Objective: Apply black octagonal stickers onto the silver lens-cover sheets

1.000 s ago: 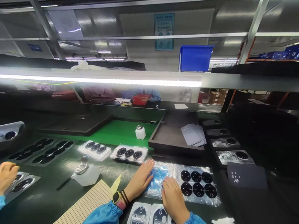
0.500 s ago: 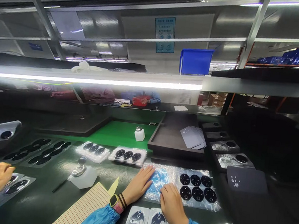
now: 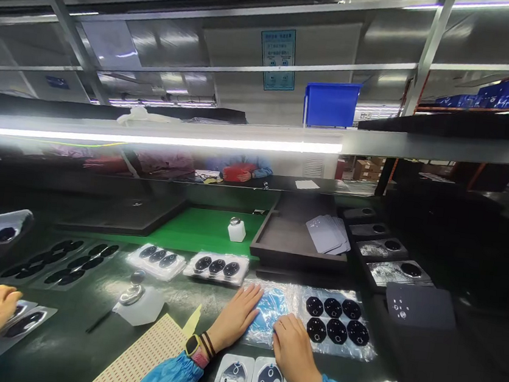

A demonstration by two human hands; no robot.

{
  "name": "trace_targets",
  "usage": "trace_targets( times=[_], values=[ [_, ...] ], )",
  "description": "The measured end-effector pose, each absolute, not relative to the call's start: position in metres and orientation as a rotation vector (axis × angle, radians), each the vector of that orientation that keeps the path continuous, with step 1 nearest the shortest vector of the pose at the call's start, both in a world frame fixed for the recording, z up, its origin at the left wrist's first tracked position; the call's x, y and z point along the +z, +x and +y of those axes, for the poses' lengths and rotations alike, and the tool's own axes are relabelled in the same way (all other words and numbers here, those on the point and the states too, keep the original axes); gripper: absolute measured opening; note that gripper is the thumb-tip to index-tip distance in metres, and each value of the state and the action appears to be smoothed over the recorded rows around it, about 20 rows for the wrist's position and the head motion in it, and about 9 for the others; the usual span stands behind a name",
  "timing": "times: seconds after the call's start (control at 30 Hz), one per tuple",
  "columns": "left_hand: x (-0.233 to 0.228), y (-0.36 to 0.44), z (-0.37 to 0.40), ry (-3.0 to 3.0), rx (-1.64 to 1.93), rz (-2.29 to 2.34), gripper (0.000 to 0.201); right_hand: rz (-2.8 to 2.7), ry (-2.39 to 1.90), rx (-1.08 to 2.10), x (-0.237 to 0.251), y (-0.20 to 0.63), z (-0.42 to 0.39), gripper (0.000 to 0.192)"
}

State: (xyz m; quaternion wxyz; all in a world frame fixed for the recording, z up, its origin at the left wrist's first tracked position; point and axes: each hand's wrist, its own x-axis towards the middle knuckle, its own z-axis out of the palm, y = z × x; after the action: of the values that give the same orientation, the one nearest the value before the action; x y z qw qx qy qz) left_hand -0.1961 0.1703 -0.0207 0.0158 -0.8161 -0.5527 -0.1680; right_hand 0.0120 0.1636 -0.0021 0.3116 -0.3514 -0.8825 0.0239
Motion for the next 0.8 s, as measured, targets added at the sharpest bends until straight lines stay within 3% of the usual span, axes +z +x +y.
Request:
trace_targets(
  times=[0.2, 0.4, 0.53, 0.67, 0.8],
  values=[
    [-0.021, -0.196, 0.171, -2.503, -0.548, -1.679, 0.043, -2.396, -1.028, 0.167, 0.009, 0.012, 0.160, 0.022],
    [0.003, -0.191, 0.160, -2.390, -0.790, -1.465, 0.043, -2.332, -1.014, 0.401, 0.021, 0.034, 0.145, 0.023],
    [0.006, -0.151, 0.128, -2.524, -0.893, -1.015, 0.047, -2.390, -1.140, 0.482, 0.018, 0.059, 0.131, 0.025],
    [-0.019, -0.090, 0.094, -2.740, -0.810, -0.382, 0.051, -2.406, -1.229, 0.537, 0.019, 0.071, 0.125, 0.026],
    [-0.033, -0.061, 0.071, -2.823, -0.736, -0.382, 0.038, -2.432, -1.327, 0.575, 0.031, 0.073, 0.127, 0.022]
  ],
)
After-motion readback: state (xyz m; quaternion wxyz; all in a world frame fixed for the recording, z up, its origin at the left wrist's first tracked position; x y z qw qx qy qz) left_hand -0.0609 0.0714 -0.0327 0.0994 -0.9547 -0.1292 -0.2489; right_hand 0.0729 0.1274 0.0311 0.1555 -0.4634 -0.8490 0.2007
